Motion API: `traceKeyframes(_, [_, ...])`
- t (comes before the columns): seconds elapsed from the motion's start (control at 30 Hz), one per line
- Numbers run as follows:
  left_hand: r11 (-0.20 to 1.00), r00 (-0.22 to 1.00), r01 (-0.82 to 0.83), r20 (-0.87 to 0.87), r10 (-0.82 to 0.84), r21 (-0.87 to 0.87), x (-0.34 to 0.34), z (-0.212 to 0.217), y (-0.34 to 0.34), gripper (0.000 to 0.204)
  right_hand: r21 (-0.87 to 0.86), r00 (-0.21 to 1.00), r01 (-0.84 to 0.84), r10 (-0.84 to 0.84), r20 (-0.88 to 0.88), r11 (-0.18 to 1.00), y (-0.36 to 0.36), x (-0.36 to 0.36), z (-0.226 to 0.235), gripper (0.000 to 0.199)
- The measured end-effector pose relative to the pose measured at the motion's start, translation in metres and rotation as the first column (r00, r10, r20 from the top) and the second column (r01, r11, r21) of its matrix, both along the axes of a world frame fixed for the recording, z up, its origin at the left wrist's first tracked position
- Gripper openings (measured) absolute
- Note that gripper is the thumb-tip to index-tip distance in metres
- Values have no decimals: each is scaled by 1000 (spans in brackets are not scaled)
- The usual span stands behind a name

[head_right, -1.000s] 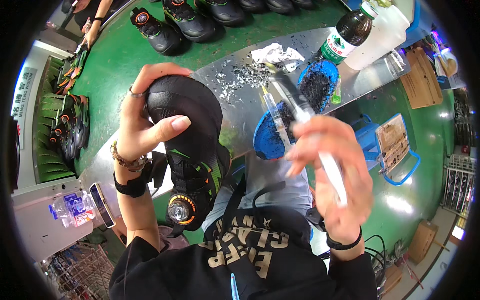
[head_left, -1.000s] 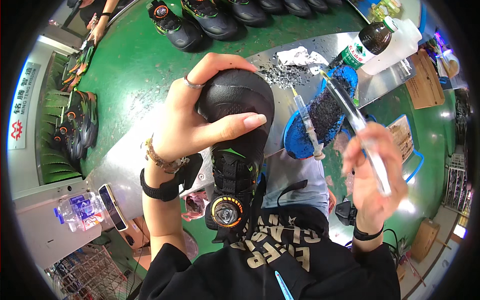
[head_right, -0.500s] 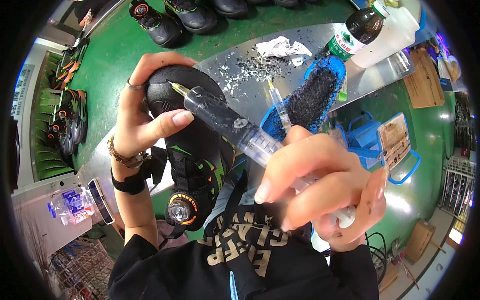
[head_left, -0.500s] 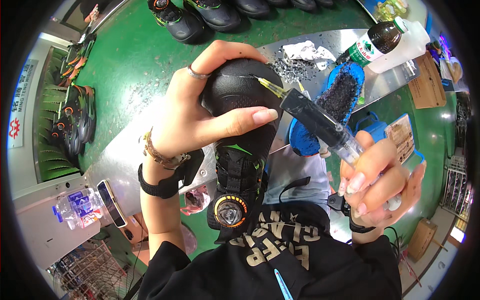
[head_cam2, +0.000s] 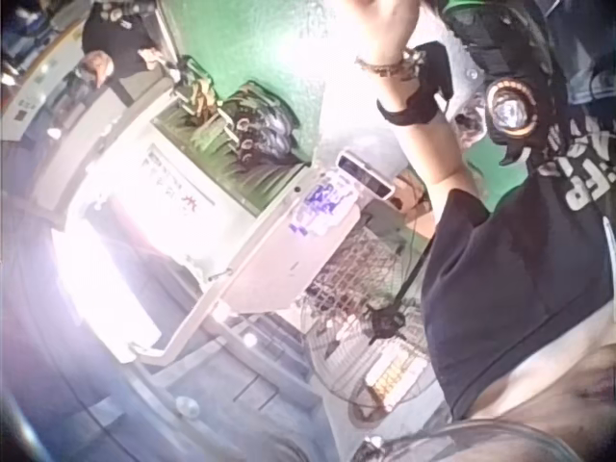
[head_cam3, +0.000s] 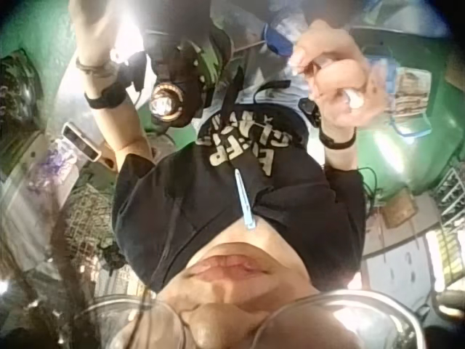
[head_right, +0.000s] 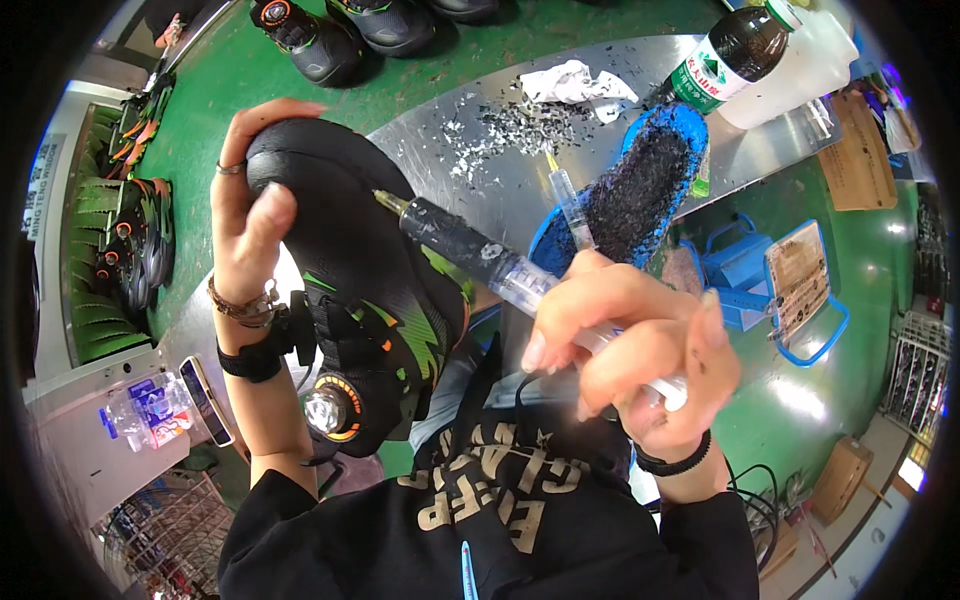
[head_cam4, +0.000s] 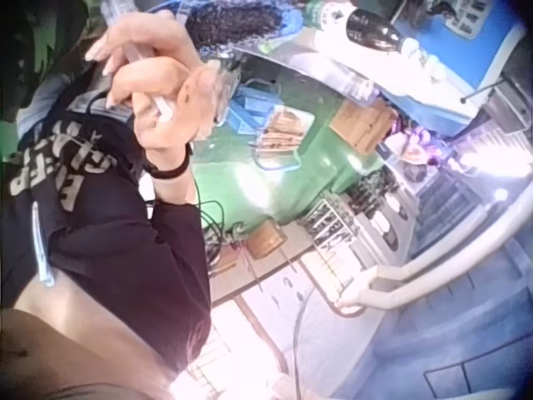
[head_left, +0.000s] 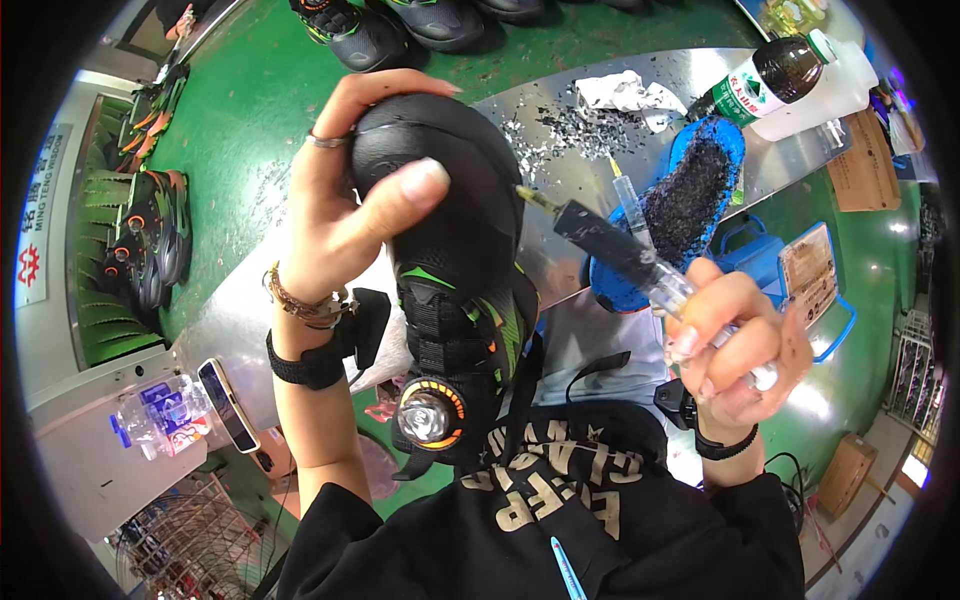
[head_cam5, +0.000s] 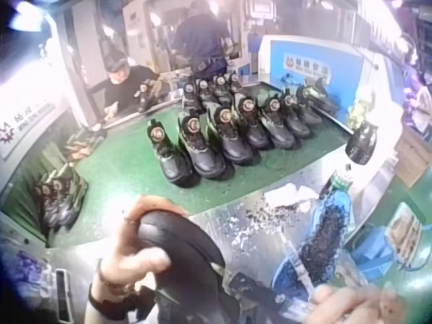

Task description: Apply adhesive to shoe components using a syringe-like applicator.

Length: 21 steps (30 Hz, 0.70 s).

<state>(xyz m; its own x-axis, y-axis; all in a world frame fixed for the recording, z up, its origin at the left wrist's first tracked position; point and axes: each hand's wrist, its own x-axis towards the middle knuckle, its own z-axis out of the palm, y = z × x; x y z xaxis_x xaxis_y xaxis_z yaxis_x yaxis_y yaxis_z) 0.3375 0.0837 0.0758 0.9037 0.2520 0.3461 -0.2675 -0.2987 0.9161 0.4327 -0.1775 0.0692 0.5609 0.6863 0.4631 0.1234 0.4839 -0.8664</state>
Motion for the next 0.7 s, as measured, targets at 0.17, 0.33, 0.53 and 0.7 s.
traceKeyframes(0.17, [974,985,-166,17,171,-153,-2,-17,10,37,-43,996,-2,-1,-85,999,11,-12,-20,66])
traceKeyframes(0.33, [893,979,-203,-87,183,-402,-12,-18,17,48,-13,980,-103,99,-170,995,20,-20,-31,59])
traceKeyframes(0.53, [872,966,-256,-139,217,-417,-23,-20,31,49,-39,971,-167,157,-183,985,20,-23,-38,57])
traceKeyframes(0.7, [823,946,-323,-135,294,-468,-29,-32,39,50,-158,931,-229,169,-323,960,8,-33,-47,63])
